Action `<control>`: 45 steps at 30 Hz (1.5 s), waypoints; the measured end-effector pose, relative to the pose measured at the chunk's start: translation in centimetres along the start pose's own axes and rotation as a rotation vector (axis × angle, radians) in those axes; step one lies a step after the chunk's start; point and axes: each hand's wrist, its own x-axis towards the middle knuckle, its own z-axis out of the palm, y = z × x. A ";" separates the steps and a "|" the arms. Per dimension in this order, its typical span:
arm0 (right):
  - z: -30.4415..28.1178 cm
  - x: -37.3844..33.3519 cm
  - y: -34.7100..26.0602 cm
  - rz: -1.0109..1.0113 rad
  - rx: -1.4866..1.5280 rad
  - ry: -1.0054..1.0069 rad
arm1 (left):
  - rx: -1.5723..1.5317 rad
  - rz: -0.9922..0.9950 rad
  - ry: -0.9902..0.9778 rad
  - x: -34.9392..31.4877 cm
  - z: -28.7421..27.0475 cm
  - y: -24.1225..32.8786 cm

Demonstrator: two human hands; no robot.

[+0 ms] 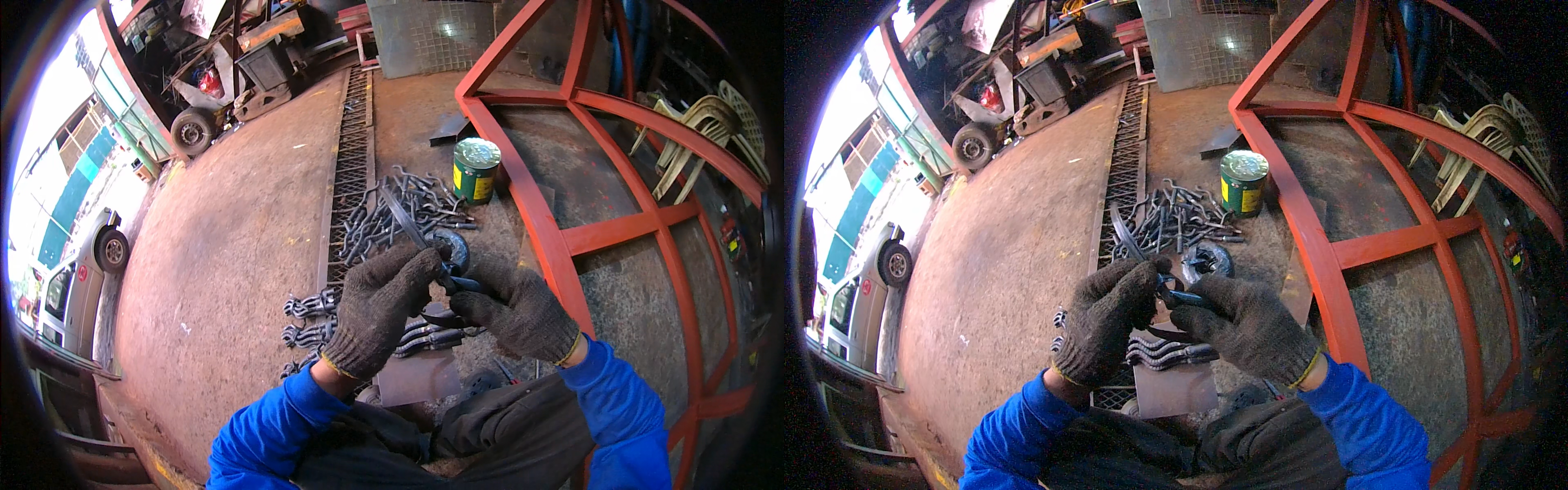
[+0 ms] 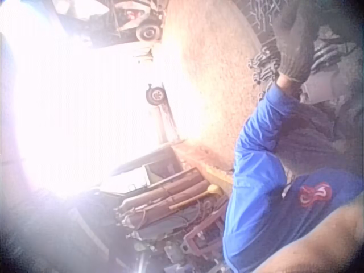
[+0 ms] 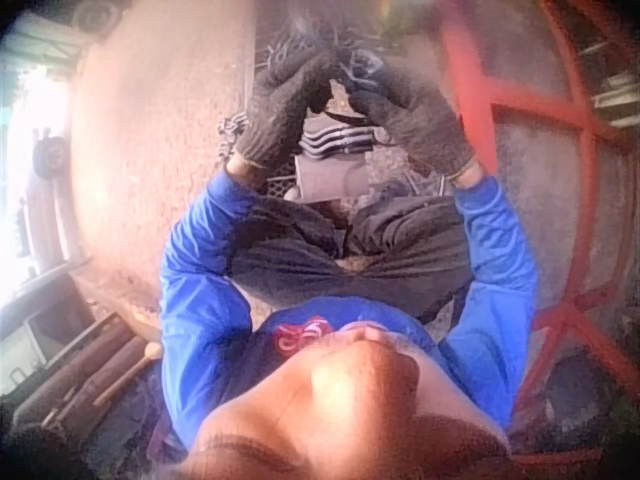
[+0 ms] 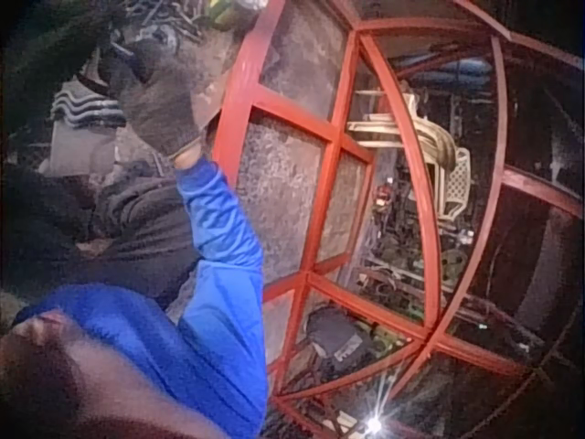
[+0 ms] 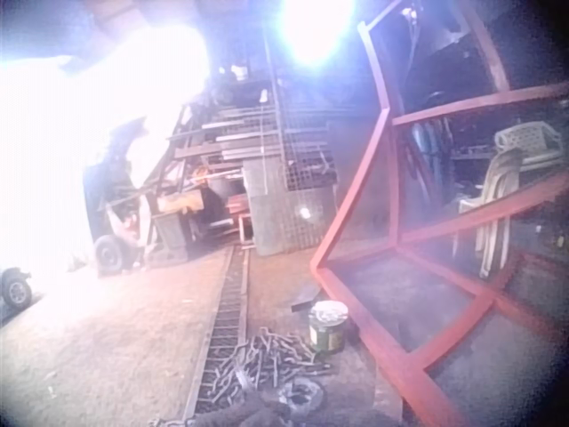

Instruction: The person sits on the floor and bundles several curved metal rods together using a black strap. They wrap the strap around the rods, pull it tight, and secure it to hold the bundle in place.

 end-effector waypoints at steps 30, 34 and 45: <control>-1.5 -0.4 -2.6 0.378 0.089 -0.129 | 0.468 0.492 -0.054 -0.1 -1.2 -2.8; -1.4 -0.8 -2.9 0.249 0.119 -0.121 | -0.076 -0.219 -0.189 -1.1 0.6 0.9; -1.6 -1.8 -2.0 0.364 0.365 -0.195 | -0.023 -0.247 -0.095 -0.9 -0.2 2.6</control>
